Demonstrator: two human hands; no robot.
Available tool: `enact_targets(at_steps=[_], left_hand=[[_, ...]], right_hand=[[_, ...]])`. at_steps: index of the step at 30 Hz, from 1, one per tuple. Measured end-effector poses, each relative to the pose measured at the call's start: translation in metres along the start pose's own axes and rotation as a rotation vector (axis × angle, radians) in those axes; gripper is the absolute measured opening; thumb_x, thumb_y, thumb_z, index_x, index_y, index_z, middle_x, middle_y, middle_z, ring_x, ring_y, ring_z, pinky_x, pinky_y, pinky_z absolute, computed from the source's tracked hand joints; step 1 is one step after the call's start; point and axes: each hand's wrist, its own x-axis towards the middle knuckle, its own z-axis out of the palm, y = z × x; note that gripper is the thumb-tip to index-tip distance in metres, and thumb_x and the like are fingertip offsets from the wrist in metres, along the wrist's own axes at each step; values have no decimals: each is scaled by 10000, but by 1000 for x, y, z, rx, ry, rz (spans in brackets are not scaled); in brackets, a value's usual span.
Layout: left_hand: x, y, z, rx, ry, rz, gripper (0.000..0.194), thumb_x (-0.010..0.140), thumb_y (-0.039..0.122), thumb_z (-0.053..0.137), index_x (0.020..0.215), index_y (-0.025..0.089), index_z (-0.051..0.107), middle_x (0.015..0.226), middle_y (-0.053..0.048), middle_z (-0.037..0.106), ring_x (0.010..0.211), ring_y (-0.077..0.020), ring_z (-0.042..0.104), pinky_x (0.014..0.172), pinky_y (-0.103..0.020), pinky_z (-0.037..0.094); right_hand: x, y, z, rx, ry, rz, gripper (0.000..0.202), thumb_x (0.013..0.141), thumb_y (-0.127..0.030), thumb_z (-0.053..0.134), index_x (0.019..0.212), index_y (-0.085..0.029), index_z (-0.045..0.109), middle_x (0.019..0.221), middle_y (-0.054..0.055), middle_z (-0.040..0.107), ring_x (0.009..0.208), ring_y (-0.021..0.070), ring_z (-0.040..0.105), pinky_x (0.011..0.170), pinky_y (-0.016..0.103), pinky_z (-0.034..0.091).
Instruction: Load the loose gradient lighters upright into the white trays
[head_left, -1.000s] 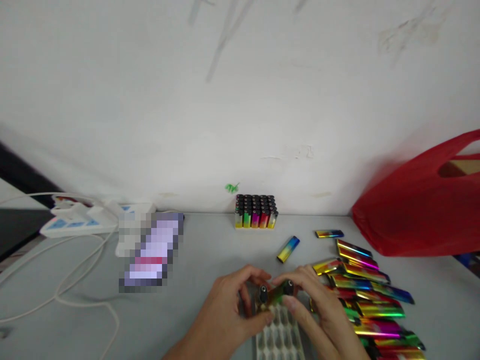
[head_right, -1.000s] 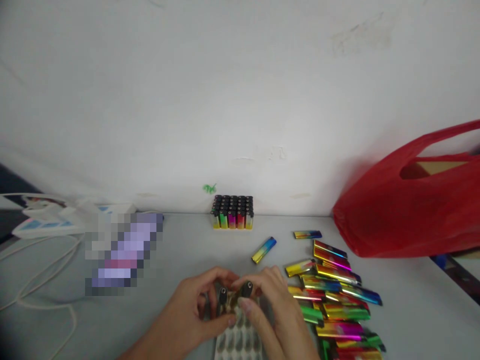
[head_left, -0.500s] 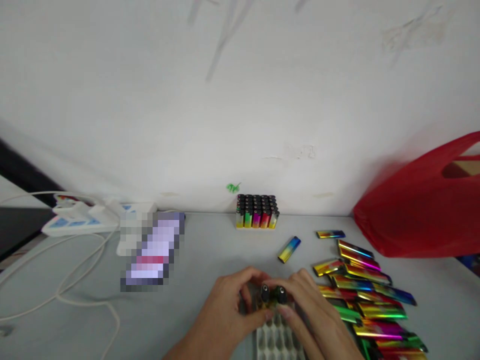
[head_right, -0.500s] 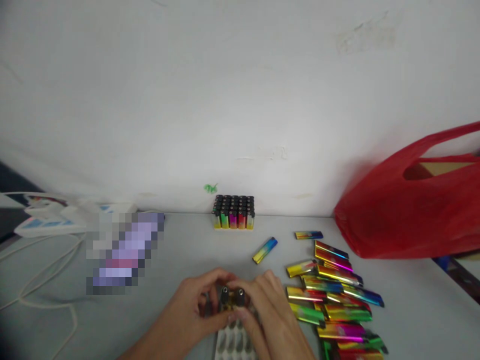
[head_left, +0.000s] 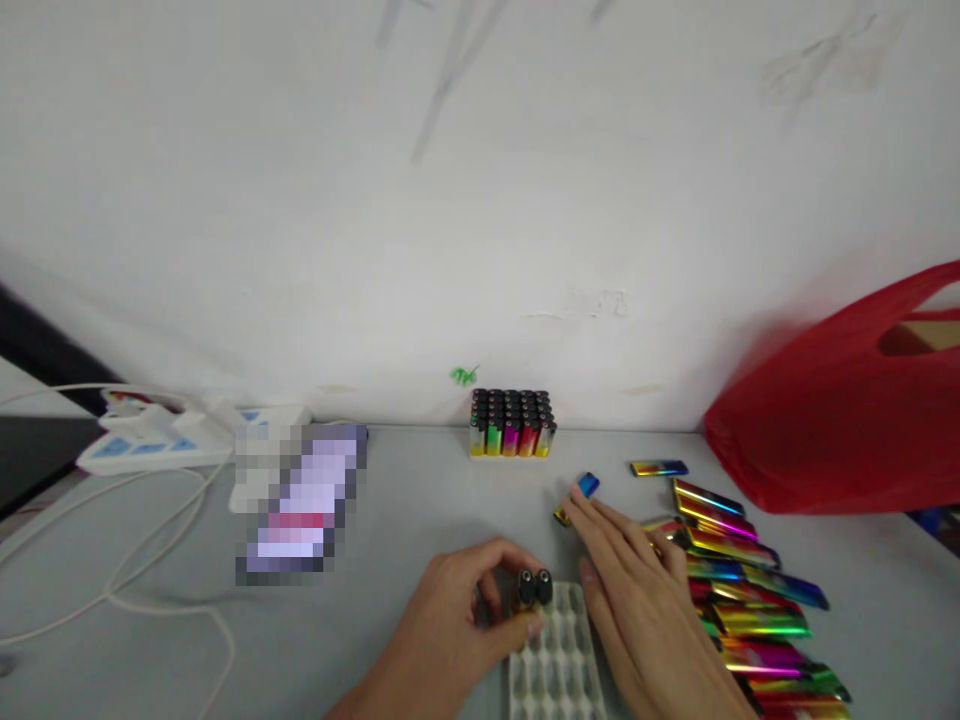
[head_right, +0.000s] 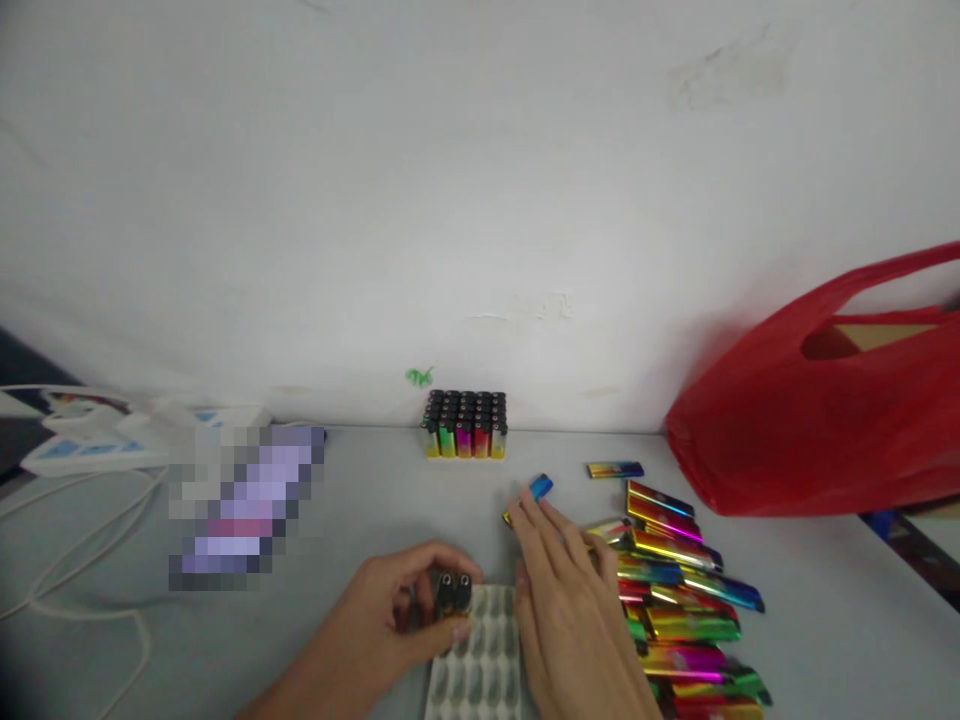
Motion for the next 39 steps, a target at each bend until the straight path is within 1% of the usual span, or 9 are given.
enact_targets(at_steps=[4, 9, 14, 19, 22, 26, 28, 32, 39], left_hand=[[1, -1, 1, 12, -7, 3, 320, 779, 221, 861, 1098, 250, 872, 675, 59, 635, 655, -172, 606, 642, -252, 413], [0, 1, 1, 10, -17, 11, 318, 771, 200, 851, 1085, 245, 870, 672, 61, 626, 638, -165, 584, 651, -254, 422], [0, 2, 0, 5, -2, 21, 331, 770, 208, 844, 1099, 244, 858, 761, 31, 725, 658, -170, 601, 649, -257, 425], [2, -2, 2, -94, -7, 58, 628, 740, 190, 826, 1358, 246, 732, 1124, -25, 849, 644, -145, 584, 661, -266, 467], [3, -5, 3, -116, 3, 55, 696, 741, 184, 820, 1421, 243, 687, 1124, -29, 850, 648, -145, 591, 680, -274, 485], [3, -8, 4, -123, 6, 49, 729, 721, 185, 842, 1431, 235, 685, 1102, -33, 851, 651, -149, 614, 676, -276, 483], [3, -8, 4, -119, 4, 51, 723, 726, 187, 845, 1430, 236, 689, 1104, -31, 851, 662, -152, 622, 675, -275, 480], [2, -7, 4, -128, 1, 52, 722, 729, 187, 844, 1433, 230, 686, 1121, -34, 847, 656, -148, 602, 679, -277, 483], [1, -6, 4, -138, -1, 45, 724, 735, 196, 829, 1438, 232, 662, 1132, -34, 842, 668, -154, 618, 657, -281, 459]], right_hand=[[-2, 5, -3, -16, -59, -56, 600, 1011, -57, 505, 1588, -219, 538, 1615, 144, 653, 1365, 317, 665, 1090, 524, 408], [-1, 8, -9, 29, -9, -22, 349, 1042, -111, 565, 1329, -268, 687, 1325, 71, 781, 1134, 287, 727, 1001, 470, 400], [2, 7, -1, 11, 62, 71, 252, 1022, -74, 533, 1109, -258, 680, 1106, 72, 765, 1025, 296, 716, 932, 470, 411], [1, 6, 4, 38, 88, 133, 246, 1000, -110, 575, 1180, -253, 662, 1117, 82, 735, 1005, 304, 725, 924, 486, 454], [-1, 7, 6, 32, 113, 142, 310, 991, -123, 573, 1258, -255, 658, 1217, 124, 705, 1082, 333, 722, 937, 512, 468], [-2, 7, 9, 28, 111, 128, 507, 911, -13, 508, 1329, -269, 638, 1361, 140, 672, 1214, 341, 695, 970, 506, 458], [-2, 6, 11, 38, 97, 112, 576, 897, 28, 490, 1372, -274, 610, 1331, 112, 702, 1209, 317, 702, 993, 490, 438], [0, 6, 10, 30, 91, 71, 468, 979, -23, 540, 1367, -281, 586, 1179, 62, 759, 1093, 299, 732, 982, 474, 393], [0, 11, 11, -24, 78, -28, 476, 951, -3, 522, 1344, -257, 610, 1144, 75, 756, 1052, 298, 720, 951, 451, 397]])
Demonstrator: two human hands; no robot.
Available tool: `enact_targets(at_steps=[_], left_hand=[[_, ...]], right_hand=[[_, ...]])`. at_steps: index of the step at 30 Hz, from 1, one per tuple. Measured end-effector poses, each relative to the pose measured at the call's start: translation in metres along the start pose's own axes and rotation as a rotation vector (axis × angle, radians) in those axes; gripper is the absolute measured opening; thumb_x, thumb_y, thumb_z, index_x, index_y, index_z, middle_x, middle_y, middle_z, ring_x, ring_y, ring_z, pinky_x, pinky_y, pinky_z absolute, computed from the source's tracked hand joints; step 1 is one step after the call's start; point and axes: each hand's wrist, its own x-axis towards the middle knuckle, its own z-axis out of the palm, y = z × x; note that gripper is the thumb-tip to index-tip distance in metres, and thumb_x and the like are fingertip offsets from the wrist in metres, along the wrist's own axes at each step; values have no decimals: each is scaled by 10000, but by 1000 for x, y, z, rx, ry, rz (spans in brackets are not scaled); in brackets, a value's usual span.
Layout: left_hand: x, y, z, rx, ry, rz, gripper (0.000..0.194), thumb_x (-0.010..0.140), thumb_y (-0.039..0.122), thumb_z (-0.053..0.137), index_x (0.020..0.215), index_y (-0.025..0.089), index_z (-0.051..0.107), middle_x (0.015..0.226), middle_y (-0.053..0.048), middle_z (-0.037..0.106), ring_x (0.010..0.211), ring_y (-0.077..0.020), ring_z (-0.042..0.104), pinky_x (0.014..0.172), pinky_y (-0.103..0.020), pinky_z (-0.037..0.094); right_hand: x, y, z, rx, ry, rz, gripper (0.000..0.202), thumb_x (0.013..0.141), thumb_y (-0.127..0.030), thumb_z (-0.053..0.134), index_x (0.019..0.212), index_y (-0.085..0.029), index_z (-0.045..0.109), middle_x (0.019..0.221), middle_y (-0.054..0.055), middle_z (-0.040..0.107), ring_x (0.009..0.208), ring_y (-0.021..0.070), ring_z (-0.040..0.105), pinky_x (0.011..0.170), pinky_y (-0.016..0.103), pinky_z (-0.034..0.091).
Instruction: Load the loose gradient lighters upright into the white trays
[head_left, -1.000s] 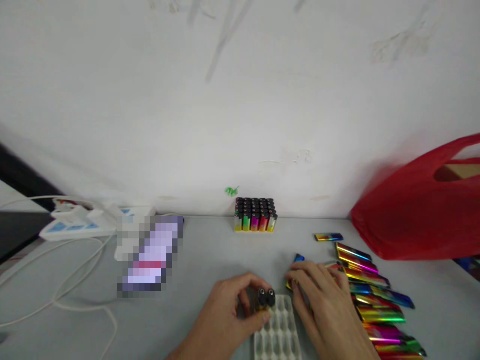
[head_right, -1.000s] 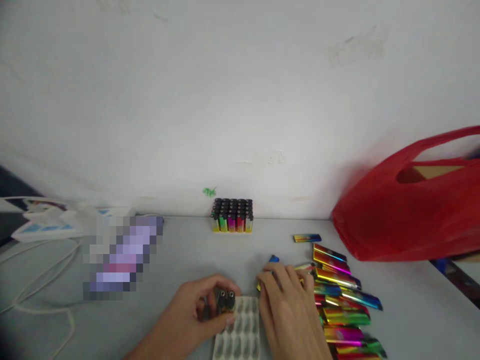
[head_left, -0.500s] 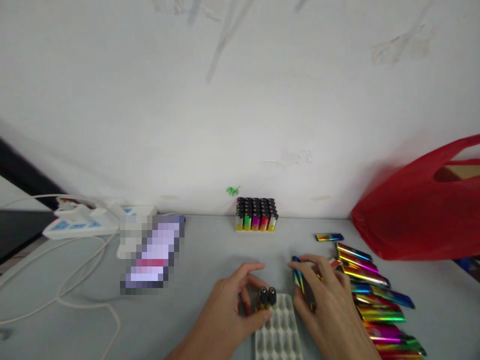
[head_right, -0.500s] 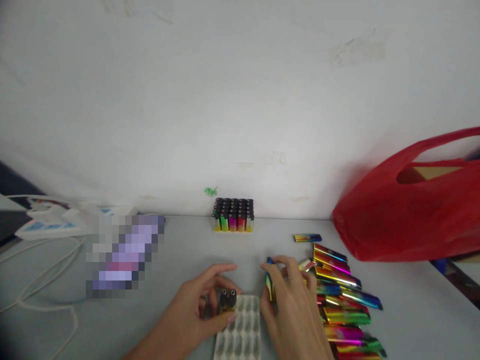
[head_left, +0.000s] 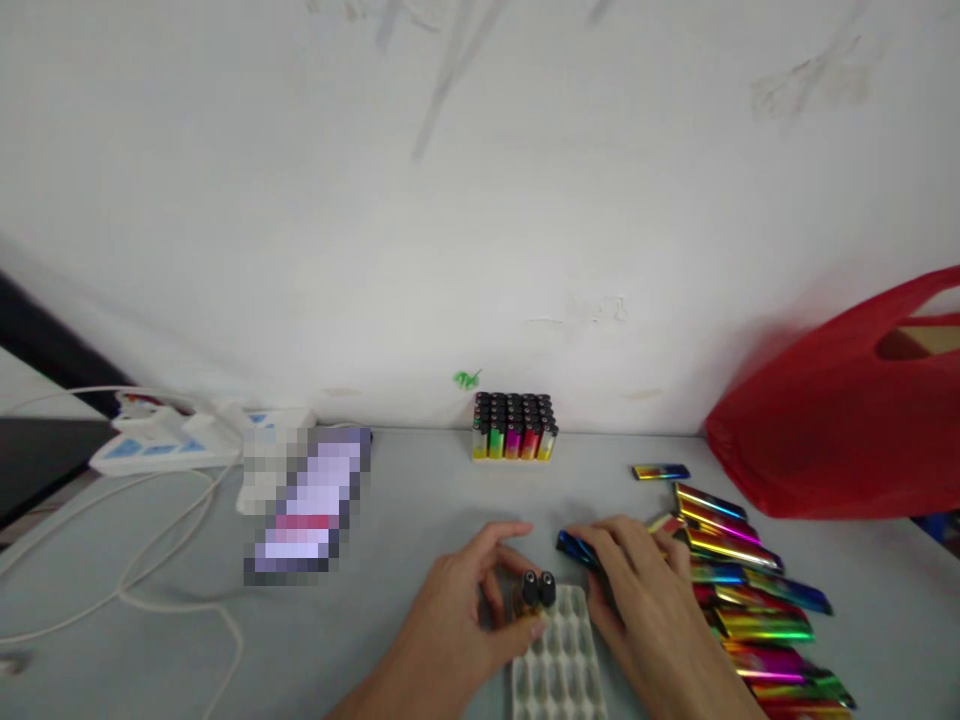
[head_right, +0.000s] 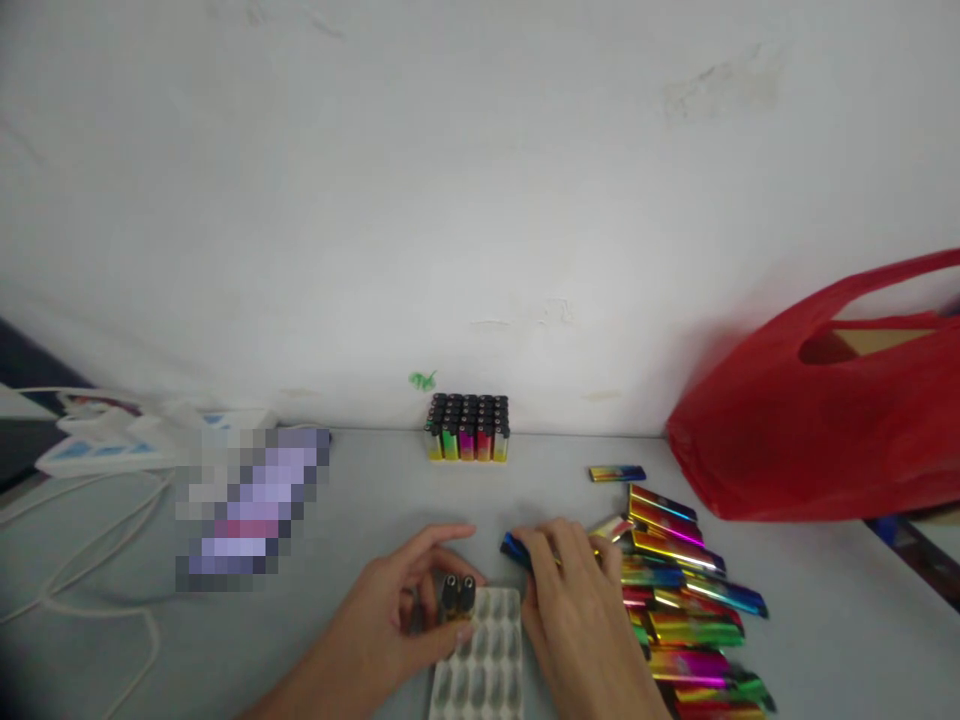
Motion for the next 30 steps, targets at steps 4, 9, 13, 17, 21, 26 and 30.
enact_targets(at_steps=[4, 9, 13, 17, 21, 26, 30], left_hand=[[1, -1, 0, -1, 10, -4, 794, 738, 206, 830, 1496, 230, 595, 1109, -32, 841, 661, -153, 591, 674, -286, 462], [1, 0, 0, -8, 8, -5, 843, 733, 187, 831, 1528, 234, 555, 1111, -30, 837, 682, -156, 606, 713, -291, 481], [1, 0, 0, -17, 7, -5, 844, 737, 181, 835, 1527, 244, 548, 1107, -22, 840, 683, -156, 624, 735, -298, 492], [1, -3, 0, -25, 10, 7, 853, 745, 171, 828, 1539, 231, 524, 1107, -27, 842, 676, -150, 622, 752, -305, 506], [1, -4, 0, -14, 14, 10, 871, 734, 139, 832, 1540, 231, 516, 1100, -24, 842, 678, -146, 625, 753, -300, 513], [1, -4, 0, -17, 14, 28, 898, 731, 125, 840, 1552, 250, 498, 1076, -11, 836, 640, -132, 641, 691, -279, 516], [1, 0, 0, 2, 37, 31, 929, 702, 100, 851, 1546, 256, 498, 1071, -6, 830, 609, -120, 637, 622, -254, 503]], right_hand=[[1, -3, -1, -26, 35, 1, 474, 931, 24, 511, 1322, -219, 627, 1128, 96, 736, 1024, 306, 711, 939, 461, 423], [1, 1, -2, -44, -1, -48, 474, 920, 12, 532, 1336, -198, 620, 1124, 112, 717, 982, 310, 707, 862, 448, 489], [-1, 1, 0, -59, -27, -56, 566, 851, 50, 520, 1354, -192, 611, 1086, 106, 727, 963, 327, 722, 832, 466, 550], [-7, -2, 8, -58, -51, -10, 541, 907, 56, 507, 1366, -203, 624, 1134, 115, 742, 1003, 335, 742, 839, 485, 606], [-12, 3, 12, -25, -79, 59, 444, 1019, -25, 503, 1393, -217, 647, 1165, 121, 761, 1000, 322, 772, 866, 491, 644], [-4, -2, -4, 195, -53, 129, 374, 1126, -200, 486, 1464, -276, 627, 1267, 108, 804, 1099, 306, 804, 962, 461, 654], [2, -17, -24, 558, -70, 408, 371, 1160, -409, 472, 1454, -291, 665, 1298, 103, 803, 1231, 287, 761, 1031, 384, 624]])
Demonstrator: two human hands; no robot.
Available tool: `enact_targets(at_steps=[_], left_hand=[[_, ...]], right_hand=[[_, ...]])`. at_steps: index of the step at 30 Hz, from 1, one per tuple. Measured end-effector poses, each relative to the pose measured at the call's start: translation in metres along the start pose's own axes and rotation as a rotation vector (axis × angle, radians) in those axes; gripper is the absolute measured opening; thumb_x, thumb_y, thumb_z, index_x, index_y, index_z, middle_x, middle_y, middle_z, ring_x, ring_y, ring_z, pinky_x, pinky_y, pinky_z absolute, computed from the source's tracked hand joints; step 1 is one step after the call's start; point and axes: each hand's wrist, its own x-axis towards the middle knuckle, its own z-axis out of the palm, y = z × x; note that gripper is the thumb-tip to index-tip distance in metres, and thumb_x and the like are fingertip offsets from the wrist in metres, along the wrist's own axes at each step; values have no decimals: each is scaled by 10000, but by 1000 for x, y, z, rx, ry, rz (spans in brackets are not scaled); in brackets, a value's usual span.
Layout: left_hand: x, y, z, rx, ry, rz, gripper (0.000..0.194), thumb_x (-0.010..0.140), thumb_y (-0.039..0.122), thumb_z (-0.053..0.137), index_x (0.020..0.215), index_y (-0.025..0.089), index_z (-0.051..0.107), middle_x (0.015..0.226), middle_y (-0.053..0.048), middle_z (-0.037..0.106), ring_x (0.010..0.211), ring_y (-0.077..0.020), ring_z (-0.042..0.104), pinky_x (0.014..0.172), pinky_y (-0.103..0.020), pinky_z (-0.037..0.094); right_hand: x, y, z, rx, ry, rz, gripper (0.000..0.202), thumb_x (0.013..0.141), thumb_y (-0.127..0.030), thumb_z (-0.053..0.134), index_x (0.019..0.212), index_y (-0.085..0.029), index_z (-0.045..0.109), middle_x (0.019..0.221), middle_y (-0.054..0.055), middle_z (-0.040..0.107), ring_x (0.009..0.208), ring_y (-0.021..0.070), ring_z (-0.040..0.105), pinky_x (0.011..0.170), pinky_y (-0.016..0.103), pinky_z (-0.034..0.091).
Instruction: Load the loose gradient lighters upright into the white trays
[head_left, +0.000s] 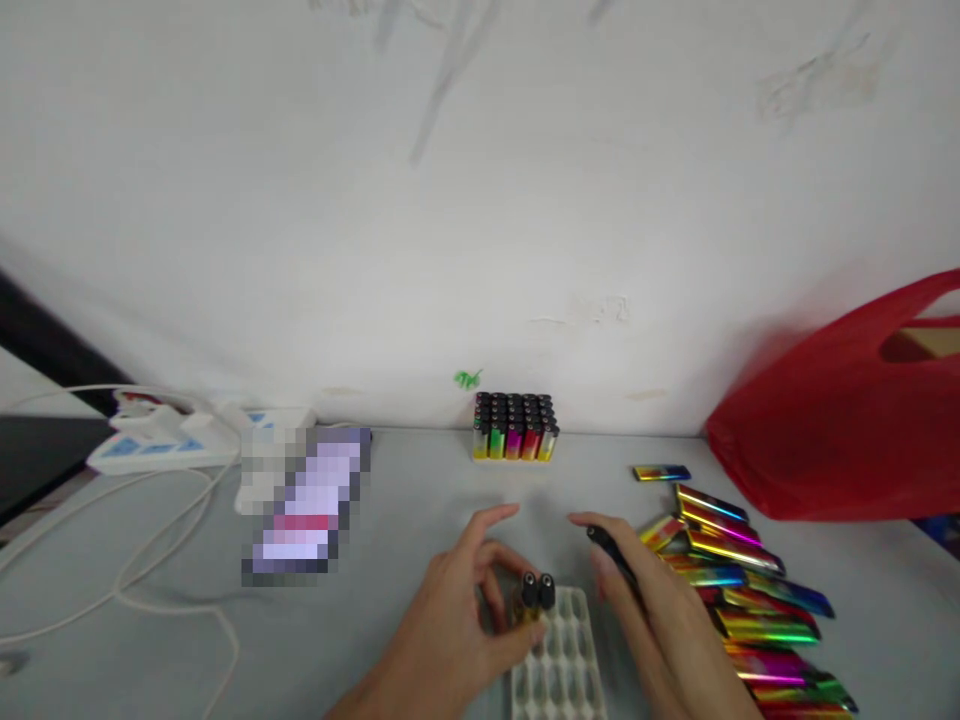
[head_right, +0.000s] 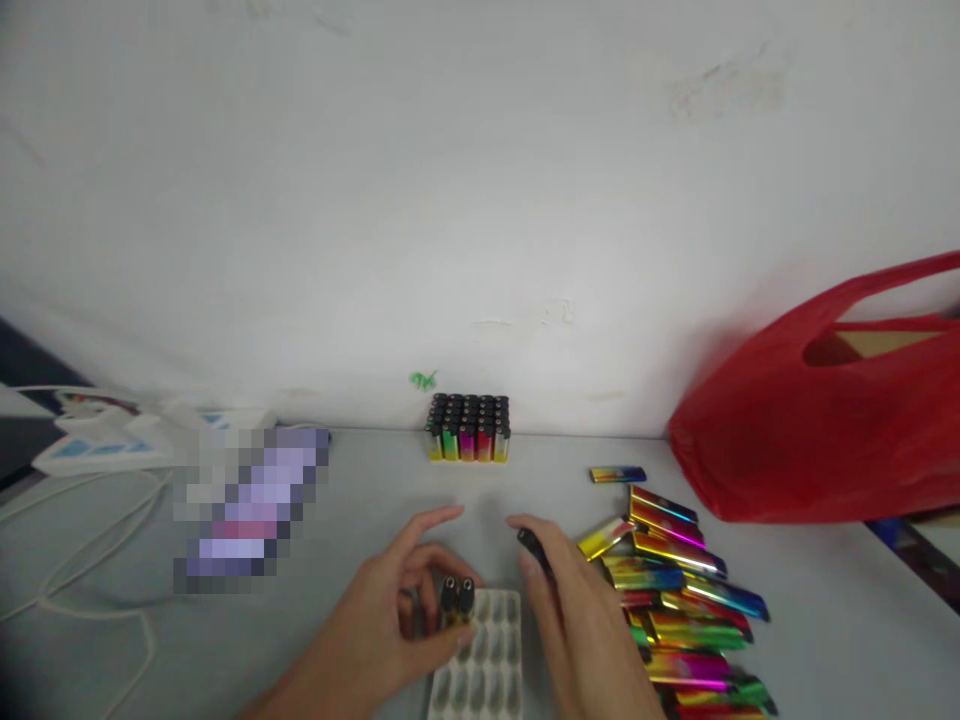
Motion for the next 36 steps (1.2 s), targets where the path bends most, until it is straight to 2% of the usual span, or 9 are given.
enact_targets(at_steps=[2, 5, 7, 8, 9, 13, 18, 28, 36], left_hand=[[0, 2, 0, 23, 0, 10, 938, 706, 92, 848, 1554, 273, 492, 1092, -2, 826, 632, -123, 654, 609, -245, 504], [-1, 4, -1, 62, -5, 37, 954, 711, 88, 844, 1567, 304, 483, 1101, 12, 823, 652, -127, 673, 591, -232, 510], [-2, 4, -2, 63, 1, 45, 944, 721, 106, 843, 1568, 306, 480, 1092, 15, 821, 650, -128, 673, 582, -228, 524], [-2, 4, -2, 54, 5, 44, 935, 721, 117, 839, 1565, 299, 480, 1080, 15, 820, 644, -129, 670, 576, -227, 529], [-2, 4, -2, 42, 7, 37, 926, 722, 129, 836, 1562, 289, 481, 1069, 13, 818, 640, -131, 668, 572, -227, 535], [-1, 6, -1, 24, 10, 19, 880, 723, 163, 823, 1536, 258, 500, 1028, 5, 815, 628, -133, 661, 570, -228, 539], [0, 3, 0, 29, 14, 25, 869, 717, 161, 826, 1523, 249, 515, 1017, 0, 815, 606, -129, 653, 547, -225, 520], [0, 2, 0, 47, -3, 30, 860, 725, 160, 828, 1525, 253, 524, 1028, 0, 818, 632, -137, 656, 570, -234, 507], [0, 3, 0, 33, -8, 30, 847, 726, 151, 826, 1515, 251, 534, 1022, 0, 814, 618, -125, 631, 555, -223, 480]], right_hand=[[-2, -2, -3, 172, 15, 140, 395, 1129, -520, 527, 1374, -288, 731, 1233, 97, 813, 1167, 290, 762, 966, 354, 634], [2, 8, -2, 546, 25, 372, 495, 1005, -706, 657, 1047, -239, 814, 886, 72, 780, 749, 232, 714, 629, 290, 600], [9, 15, -1, 870, -129, 488, 679, 888, -863, 664, 688, -215, 703, 524, -7, 522, 432, 150, 447, 395, 265, 399], [13, 16, 0, 920, -158, 495, 770, 860, -939, 596, 561, -229, 590, 451, -49, 368, 374, 111, 299, 353, 257, 300], [16, 14, 0, 963, -158, 495, 804, 845, -979, 546, 519, -246, 500, 448, -72, 285, 372, 90, 207, 343, 250, 235], [22, 0, -5, 1338, -282, 553, 705, 873, -812, 728, 587, -237, 438, 545, -102, 272, 450, 63, 178, 410, 200, 242], [17, -1, -7, 1598, -433, 542, 690, 966, -683, 712, 573, -254, 340, 514, -120, 241, 409, 40, 113, 355, 181, 158], [12, -2, -1, 1655, -441, 586, 655, 926, -598, 797, 586, -248, 359, 477, -137, 242, 386, 21, 98, 347, 155, 167], [14, 2, 1, 1684, -474, 579, 675, 983, -655, 713, 582, -252, 350, 482, -131, 252, 377, 23, 104, 336, 163, 168]])
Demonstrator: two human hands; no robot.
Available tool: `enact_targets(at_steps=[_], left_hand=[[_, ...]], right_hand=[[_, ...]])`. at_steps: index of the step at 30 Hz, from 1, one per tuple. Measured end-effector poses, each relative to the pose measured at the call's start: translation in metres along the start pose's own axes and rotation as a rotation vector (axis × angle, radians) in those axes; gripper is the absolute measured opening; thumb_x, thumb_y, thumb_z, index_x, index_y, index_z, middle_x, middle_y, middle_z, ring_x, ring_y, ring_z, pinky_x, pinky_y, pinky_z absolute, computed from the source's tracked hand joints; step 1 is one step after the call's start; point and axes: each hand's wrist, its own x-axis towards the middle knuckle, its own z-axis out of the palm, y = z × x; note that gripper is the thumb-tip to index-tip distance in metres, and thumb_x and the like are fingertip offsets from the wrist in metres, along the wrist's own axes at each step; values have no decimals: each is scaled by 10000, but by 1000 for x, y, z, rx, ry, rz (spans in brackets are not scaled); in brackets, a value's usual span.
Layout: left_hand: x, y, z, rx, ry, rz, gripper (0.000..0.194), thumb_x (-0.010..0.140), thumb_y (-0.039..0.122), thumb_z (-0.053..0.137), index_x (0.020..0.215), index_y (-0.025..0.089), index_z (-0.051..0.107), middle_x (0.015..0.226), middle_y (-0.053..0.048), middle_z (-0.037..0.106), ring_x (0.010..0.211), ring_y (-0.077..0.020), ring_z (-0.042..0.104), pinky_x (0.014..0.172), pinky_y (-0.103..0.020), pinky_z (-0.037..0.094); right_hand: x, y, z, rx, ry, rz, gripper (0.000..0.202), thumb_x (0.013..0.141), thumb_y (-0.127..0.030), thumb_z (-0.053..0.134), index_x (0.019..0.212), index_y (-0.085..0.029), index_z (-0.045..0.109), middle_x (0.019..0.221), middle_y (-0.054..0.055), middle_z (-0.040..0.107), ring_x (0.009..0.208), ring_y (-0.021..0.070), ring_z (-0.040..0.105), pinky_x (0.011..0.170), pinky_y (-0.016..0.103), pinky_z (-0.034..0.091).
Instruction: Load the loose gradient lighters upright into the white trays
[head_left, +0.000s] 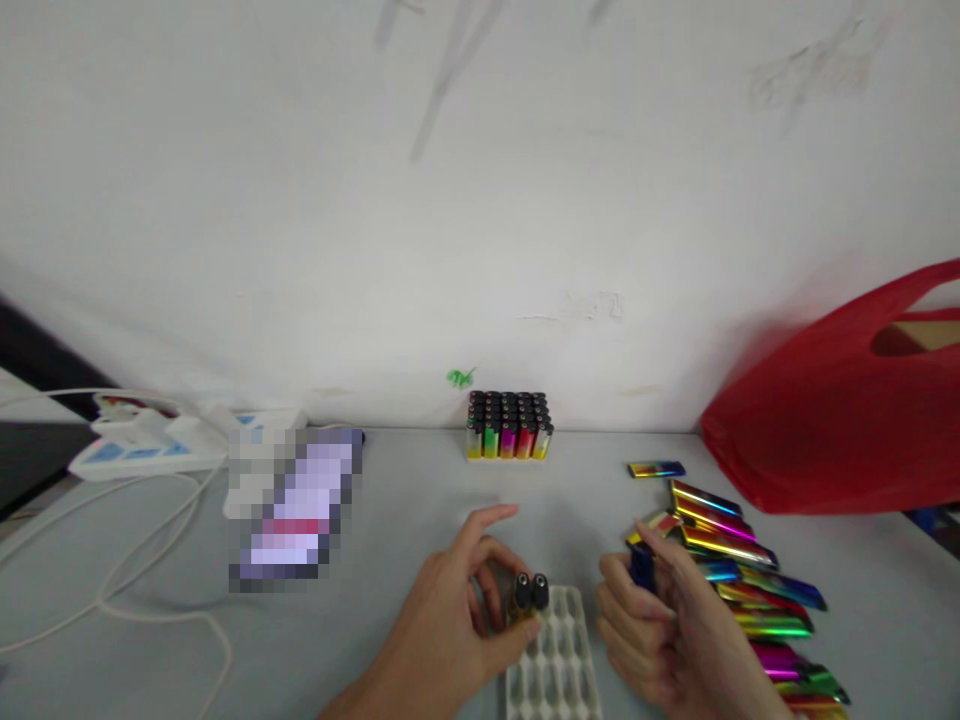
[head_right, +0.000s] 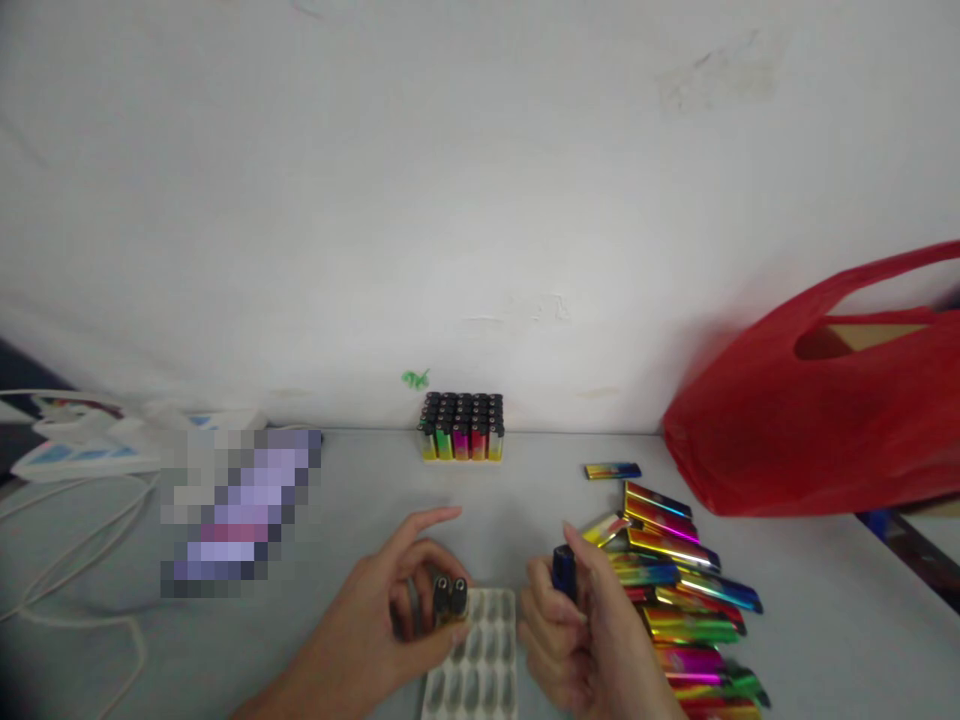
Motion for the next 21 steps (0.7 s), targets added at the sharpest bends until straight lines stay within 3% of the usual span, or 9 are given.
enact_targets(at_steps=[9, 14, 17, 21], left_hand=[[1, -4, -1, 8, -11, 16, 856, 725, 148, 820, 1522, 264, 528, 1036, 3, 811, 624, -125, 644, 560, -220, 477], [1, -2, -1, 8, -7, -3, 857, 731, 151, 829, 1525, 274, 529, 1031, 8, 809, 620, -126, 633, 567, -229, 475], [2, 0, -2, 0, -10, -17, 867, 731, 152, 833, 1532, 263, 519, 1028, 5, 809, 633, -131, 633, 570, -232, 467], [2, -2, -2, -7, -20, -13, 875, 747, 162, 843, 1546, 263, 499, 1043, 4, 811, 651, -133, 630, 589, -236, 469]], right_hand=[[-4, -1, 4, -4, 62, 19, 677, 925, -650, 770, 585, -256, 338, 482, -137, 228, 384, 26, 86, 343, 177, 152], [-8, -1, 4, -11, 168, -5, 649, 894, -628, 834, 643, -246, 374, 542, -145, 221, 455, 35, 55, 390, 163, 169], [-6, 1, 2, -24, 135, -26, 651, 906, -661, 804, 633, -249, 380, 526, -142, 205, 436, 41, 49, 368, 170, 163], [-2, 5, 4, -148, 230, -79, 564, 972, -717, 710, 740, -222, 570, 533, -120, 307, 428, 59, 99, 371, 179, 167]])
